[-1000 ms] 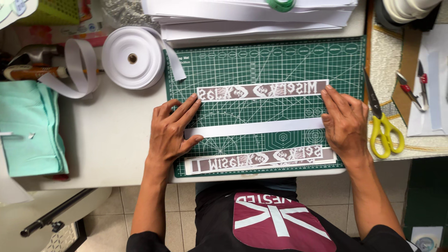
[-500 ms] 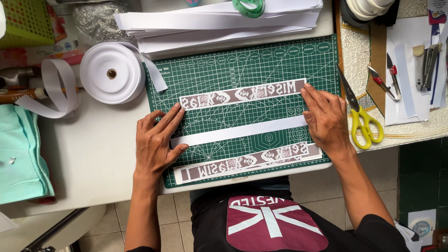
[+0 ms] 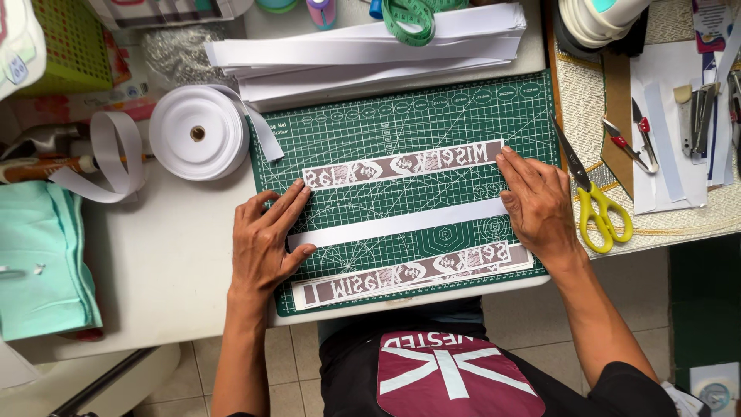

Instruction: The person aligns printed paper strips on a green cutting mat, then uses a small red-handled tool to puncture holes in a green circular plastic piece. The person also handles a roll of white paper and a metal ruler, placing items on the mat while working.

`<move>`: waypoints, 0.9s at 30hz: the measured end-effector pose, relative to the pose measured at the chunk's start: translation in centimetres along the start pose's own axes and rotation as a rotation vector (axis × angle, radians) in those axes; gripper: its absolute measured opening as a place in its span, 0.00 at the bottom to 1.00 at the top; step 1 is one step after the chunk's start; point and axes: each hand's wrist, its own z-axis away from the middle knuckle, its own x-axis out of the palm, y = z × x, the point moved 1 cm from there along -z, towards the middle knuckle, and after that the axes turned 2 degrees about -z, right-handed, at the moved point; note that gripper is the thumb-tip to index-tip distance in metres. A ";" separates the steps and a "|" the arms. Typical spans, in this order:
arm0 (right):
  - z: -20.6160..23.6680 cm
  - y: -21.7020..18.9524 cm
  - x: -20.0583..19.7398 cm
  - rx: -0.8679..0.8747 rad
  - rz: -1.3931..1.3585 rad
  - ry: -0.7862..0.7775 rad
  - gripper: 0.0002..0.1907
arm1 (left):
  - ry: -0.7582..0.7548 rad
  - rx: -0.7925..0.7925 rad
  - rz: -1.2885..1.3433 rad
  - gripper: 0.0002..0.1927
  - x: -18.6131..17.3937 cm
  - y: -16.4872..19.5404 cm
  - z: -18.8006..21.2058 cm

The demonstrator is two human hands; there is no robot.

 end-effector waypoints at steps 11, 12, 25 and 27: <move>0.3 0.5 -0.5 0.023 -0.173 0.142 0.26 | 0.004 0.001 0.079 0.51 -1.4 0.9 -0.8; 0.1 0.2 -0.8 0.034 -0.248 0.169 0.26 | 0.014 0.002 0.087 0.51 -1.4 0.9 -0.8; -18.5 6.2 -8.3 -0.047 -0.217 0.306 0.08 | 0.169 -0.067 0.275 0.52 -1.3 -0.2 -0.7; -24.1 7.6 -8.4 -0.213 -0.013 0.436 0.06 | 0.169 -0.061 0.269 0.50 -1.4 -0.2 -0.5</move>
